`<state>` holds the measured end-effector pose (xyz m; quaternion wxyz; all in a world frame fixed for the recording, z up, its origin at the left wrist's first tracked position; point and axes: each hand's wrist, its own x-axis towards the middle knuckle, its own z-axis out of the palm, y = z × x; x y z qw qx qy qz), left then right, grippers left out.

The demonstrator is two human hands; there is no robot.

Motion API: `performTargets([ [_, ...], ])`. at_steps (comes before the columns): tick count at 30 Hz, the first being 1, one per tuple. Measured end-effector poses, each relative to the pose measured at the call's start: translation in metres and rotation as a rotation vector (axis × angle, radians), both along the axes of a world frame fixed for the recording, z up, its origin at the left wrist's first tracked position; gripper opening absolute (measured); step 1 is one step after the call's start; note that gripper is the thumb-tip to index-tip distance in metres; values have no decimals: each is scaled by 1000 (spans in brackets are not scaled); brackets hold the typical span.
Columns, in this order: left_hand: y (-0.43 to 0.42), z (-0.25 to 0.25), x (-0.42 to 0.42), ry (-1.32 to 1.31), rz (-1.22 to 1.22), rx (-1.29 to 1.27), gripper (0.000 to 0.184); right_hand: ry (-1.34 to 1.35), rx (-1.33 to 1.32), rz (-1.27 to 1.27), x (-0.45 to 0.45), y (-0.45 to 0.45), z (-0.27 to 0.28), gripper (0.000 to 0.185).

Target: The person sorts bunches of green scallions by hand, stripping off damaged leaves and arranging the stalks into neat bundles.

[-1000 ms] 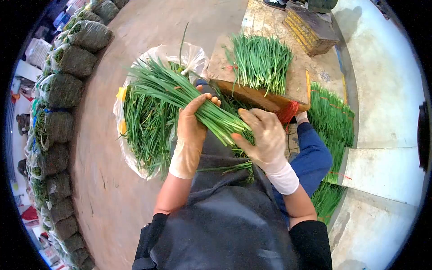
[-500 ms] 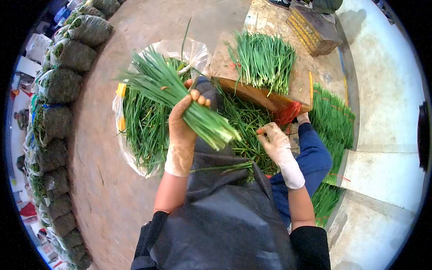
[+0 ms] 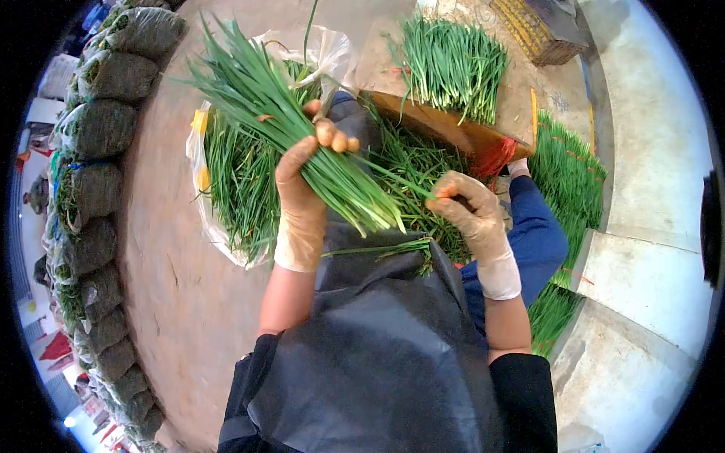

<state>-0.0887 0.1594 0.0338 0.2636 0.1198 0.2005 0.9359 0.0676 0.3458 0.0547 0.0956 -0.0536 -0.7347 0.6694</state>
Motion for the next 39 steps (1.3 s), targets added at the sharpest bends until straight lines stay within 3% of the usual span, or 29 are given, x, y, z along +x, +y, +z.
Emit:
performTargets([
  [3,-10,2,-12,-52,41,131,47,-291,310,-98,24,37,-59,18],
  [4,-15,2,-15,-55,52,164,46,-434,457,-107,37,55,-108,20],
  [6,-17,9,-18,-39,43,179,44,-327,1177,-226,38,45,-108,23],
  [7,-16,13,-18,-45,91,60,45,-93,761,-313,32,36,-96,22],
  [8,-16,18,-13,-63,136,-69,45,-132,329,-304,19,13,-46,20],
  [9,-12,27,-8,-152,153,-169,45,-9,307,-241,10,-1,-7,20],
  [10,-11,24,-8,-161,130,-194,44,260,471,-212,-1,-11,11,23],
  [12,-6,25,-4,-226,132,-301,42,458,868,-152,-15,-27,29,35],
  [14,-1,27,0,-234,111,-307,42,489,1070,-151,-27,-41,32,31],
  [18,3,24,6,-156,88,-378,39,459,1145,-186,-33,-38,11,26],
  [22,7,23,10,-161,95,-450,43,303,857,-170,-35,-29,7,15],
  [24,9,25,11,-136,81,-481,44,8,323,61,-35,-22,5,16],
  [25,10,28,12,-101,50,-522,45,-107,176,120,-35,-19,8,19],
  [28,11,27,15,-45,-11,-548,45,-190,0,145,-38,-12,9,20],
  [33,15,24,23,-54,-99,-536,46,60,-605,198,-25,7,-18,25],
  [36,15,18,20,-85,-86,-596,47,207,-802,202,-8,12,-29,26],
  [38,11,6,14,-56,-22,-708,45,292,-760,271,5,30,-27,23],
  [39,10,2,13,-79,-10,-682,45,174,-624,198,15,44,-30,23],
])
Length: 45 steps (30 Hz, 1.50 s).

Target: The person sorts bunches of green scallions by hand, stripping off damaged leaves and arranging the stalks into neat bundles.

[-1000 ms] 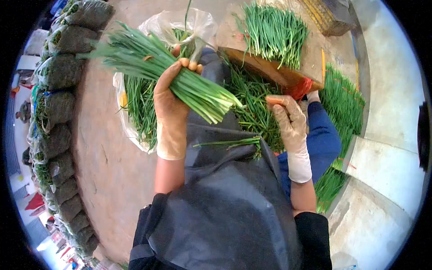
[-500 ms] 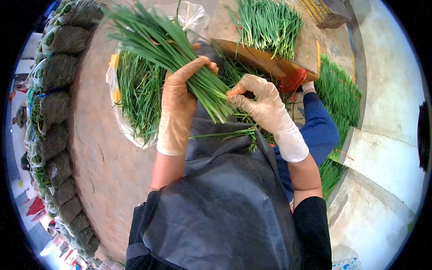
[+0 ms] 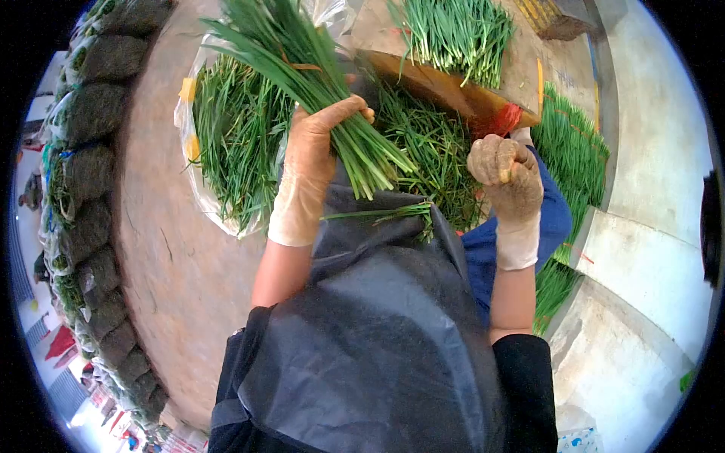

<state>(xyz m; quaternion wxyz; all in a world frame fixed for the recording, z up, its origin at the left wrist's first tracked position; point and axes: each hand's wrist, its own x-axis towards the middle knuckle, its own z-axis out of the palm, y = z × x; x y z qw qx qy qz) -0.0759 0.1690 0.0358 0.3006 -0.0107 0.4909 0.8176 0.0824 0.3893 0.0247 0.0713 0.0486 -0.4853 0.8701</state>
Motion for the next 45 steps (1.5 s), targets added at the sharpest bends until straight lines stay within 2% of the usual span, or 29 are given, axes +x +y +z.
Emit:
performTargets([
  [1,1,-5,2,-1,-11,-1,45,-118,147,-48,8,8,-5,26],
  [3,4,-7,2,-30,71,50,40,-465,1182,-204,1,1,-11,50],
  [4,7,-3,6,-12,99,39,43,-445,1738,-459,-1,-13,-12,71],
  [5,10,0,9,-9,106,22,44,-277,1648,-490,-3,-24,-8,91],
  [6,13,-1,12,-24,109,67,45,-331,1161,-290,-5,-41,4,107],
  [7,16,-3,16,-45,107,107,46,-293,1211,-216,-11,-61,17,120],
  [9,20,-5,25,-52,70,251,45,-210,1247,-321,-21,-92,6,108],
  [11,20,-5,32,-88,7,292,54,-652,1132,-142,-29,-99,-3,82],
  [12,18,-19,28,-47,-57,297,62,-524,1158,-276,-29,-102,-9,60],
  [13,15,-32,30,-43,-53,299,62,-519,1160,-275,-29,-101,-13,60],
  [15,9,-33,45,142,-220,95,70,-493,1103,-467,-29,-105,-9,48],
  [16,8,-33,57,154,-254,77,78,-455,1178,-510,-31,-108,-6,47],
  [17,8,-31,63,122,-318,81,75,-460,1175,-514,-29,-113,-13,47],
  [19,15,-26,72,-41,-214,101,61,-284,1395,-494,-20,-126,-34,46],
  [20,11,-30,71,-46,-211,98,61,-226,1404,-428,-17,-126,-19,49],
  [21,4,-37,66,-70,-184,163,49,-226,1403,-420,-14,-120,-7,49],
  [22,-3,-43,63,-94,-156,228,37,-178,1403,-222,-9,-109,3,45],
  [23,-9,-33,63,-234,-140,235,29,-130,1393,-25,-5,-99,16,42],
  [24,-19,-34,62,-246,-179,195,29,-360,1181,22,-4,-91,34,36],
  [25,-28,-34,62,-256,-219,156,30,-459,1118,-135,-12,-90,46,31],
  [27,-34,-30,66,-206,-236,136,25,-327,967,-376,-26,-89,50,33],
  [30,-37,-19,78,-280,-241,118,29,-248,850,-481,-49,-100,43,41],
  [34,-42,-20,83,-243,-336,182,32,-29,981,-643,-55,-108,42,50],
  [37,-39,-13,85,-152,-337,127,40,-11,909,-562,-57,-96,31,21],
  [38,-37,-14,84,-146,-343,133,40,31,823,-565,-57,-87,32,8],
  [41,-37,-22,82,-207,-279,221,49,-345,210,-347,-38,-63,66,13],
  [43,-38,-30,78,-278,-243,254,51,-124,-100,-187,-22,-37,41,19],
  [44,-41,-39,75,-293,-267,312,48,-5,-199,-70,-13,-20,17,22],
  [45,-44,-45,72,-281,-263,319,48,5,-192,-63,-13,-18,4,22],
])
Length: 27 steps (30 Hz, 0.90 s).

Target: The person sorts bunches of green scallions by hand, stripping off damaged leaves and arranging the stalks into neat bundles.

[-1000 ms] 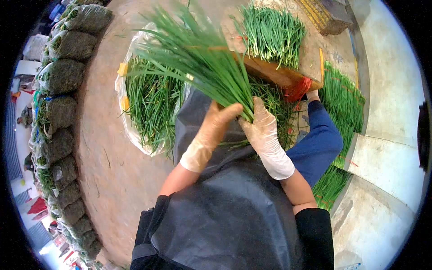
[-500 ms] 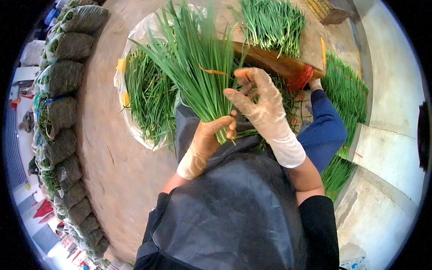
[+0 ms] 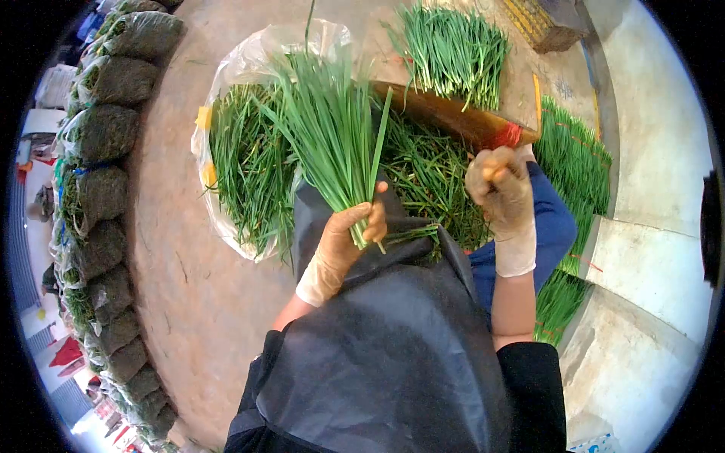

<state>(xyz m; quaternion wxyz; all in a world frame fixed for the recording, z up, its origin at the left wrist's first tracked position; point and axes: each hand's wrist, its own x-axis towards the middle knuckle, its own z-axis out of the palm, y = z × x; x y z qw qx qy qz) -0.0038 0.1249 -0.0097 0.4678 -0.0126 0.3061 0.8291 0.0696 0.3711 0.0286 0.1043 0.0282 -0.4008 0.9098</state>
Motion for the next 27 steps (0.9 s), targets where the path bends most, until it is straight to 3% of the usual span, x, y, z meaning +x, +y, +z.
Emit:
performTargets([
  [1,-4,-6,-2,-12,-21,76,48,-171,428,50,0,0,-9,24],
  [3,-6,-7,-1,-6,-43,153,47,-328,867,83,-3,-2,-25,25],
  [5,-10,-8,-1,51,-90,147,49,-247,1789,-547,-8,-14,-35,27],
  [6,-11,-9,0,76,-114,146,50,-496,1040,-423,-14,-26,-11,21],
  [8,-12,-1,3,107,-123,93,55,-333,887,-493,-28,-31,28,21],
  [9,-13,1,3,142,-156,71,55,-164,970,-582,-43,-35,33,24],
  [10,-13,2,2,181,-186,52,56,-163,1137,-598,-49,-36,46,26],
  [12,-14,3,3,183,-217,48,57,-275,879,-460,-60,-40,47,27],
  [13,-14,4,3,190,-229,32,58,-308,619,-314,-62,-39,41,29],
  [16,-13,14,7,161,-197,-16,60,-320,568,-320,-56,-37,40,28],
  [18,-8,16,10,151,-35,-117,61,-308,501,-388,-49,-40,41,24],
  [20,-10,7,8,113,-28,-79,56,-216,17,-252,-41,-37,33,20],
  [21,-10,5,7,89,6,-123,53,-219,-82,-213,-37,-37,28,19],
  [25,-18,-10,3,-15,54,-156,39,-278,39,-280,-19,-28,19,17],
  [26,-21,-12,3,-36,64,-132,37,-366,-96,-500,-20,-31,27,16],
  [27,-22,-7,3,-30,76,-140,32,-271,-52,-392,-16,-16,14,16],
])
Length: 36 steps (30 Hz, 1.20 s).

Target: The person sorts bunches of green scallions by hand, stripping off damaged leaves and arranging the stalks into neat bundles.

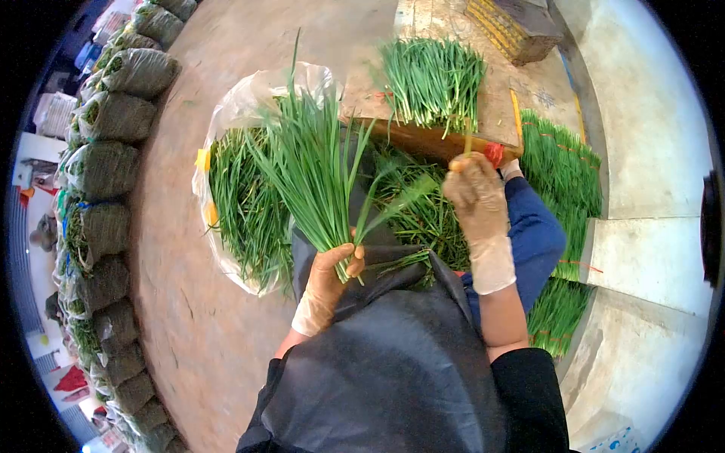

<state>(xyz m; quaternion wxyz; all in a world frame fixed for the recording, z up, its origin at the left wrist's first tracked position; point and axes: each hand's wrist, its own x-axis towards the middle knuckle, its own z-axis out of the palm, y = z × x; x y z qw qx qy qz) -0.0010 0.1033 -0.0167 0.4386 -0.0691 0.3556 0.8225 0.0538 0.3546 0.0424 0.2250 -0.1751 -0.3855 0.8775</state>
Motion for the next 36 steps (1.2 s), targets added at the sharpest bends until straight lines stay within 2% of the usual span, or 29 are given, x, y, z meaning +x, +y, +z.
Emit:
performTargets([
  [1,-4,-1,0,0,9,-5,32,92,46,110,8,21,-14,17],
  [2,-11,-3,-1,50,-24,18,33,-344,530,314,14,32,-3,20],
  [3,-14,0,-2,101,-57,42,33,-365,794,367,9,27,-20,27],
  [5,-18,4,-2,138,-58,11,34,-698,1951,40,17,22,-67,38],
  [6,-20,4,-4,162,-98,41,34,-552,1872,16,11,19,-48,48],
  [7,-23,3,-2,178,-131,70,35,-555,1869,21,6,17,-27,48],
  [9,-30,-1,-1,174,-189,33,36,-238,555,492,-5,3,17,53],
  [11,-31,1,-2,221,-254,27,38,-131,469,518,-21,-19,38,51],
  [12,-31,3,-2,208,-281,4,41,-73,592,442,-31,-29,39,48],
  [13,-31,6,-1,211,-287,1,41,26,510,361,-39,-39,24,41],
  [15,-29,18,1,254,-297,-123,44,-188,228,419,-38,-41,34,32],
  [16,-27,25,6,285,-242,-209,55,-190,225,425,-35,-41,35,32],
  [21,-26,19,10,159,-65,-134,56,-201,91,353,-8,-33,16,27],
  [23,-31,11,8,136,-45,-119,52,-235,139,276,1,-35,3,28],
  [25,-30,10,9,130,-45,-166,46,-177,32,227,12,-30,-8,27],
  [26,-31,8,9,143,-70,-172,44,-100,115,64,11,-30,-22,27],
  [27,-32,7,10,157,-94,-178,42,-5,-175,205,20,-3,-40,35],
  [29,-38,13,9,208,-134,-215,42,-343,960,308,14,11,-48,44],
  [30,-40,14,9,218,-164,-220,43,-468,1539,-30,12,0,-49,49],
  [31,-43,15,9,224,-200,-228,45,-473,1652,-83,15,9,-40,46],
  [33,-46,10,10,209,-229,-188,43,-301,837,219,6,0,5,45],
  [34,-46,15,11,216,-234,-236,43,-219,556,366,2,-4,30,42],
  [36,-46,19,12,229,-245,-287,42,-158,620,401,-18,-22,37,39],
])
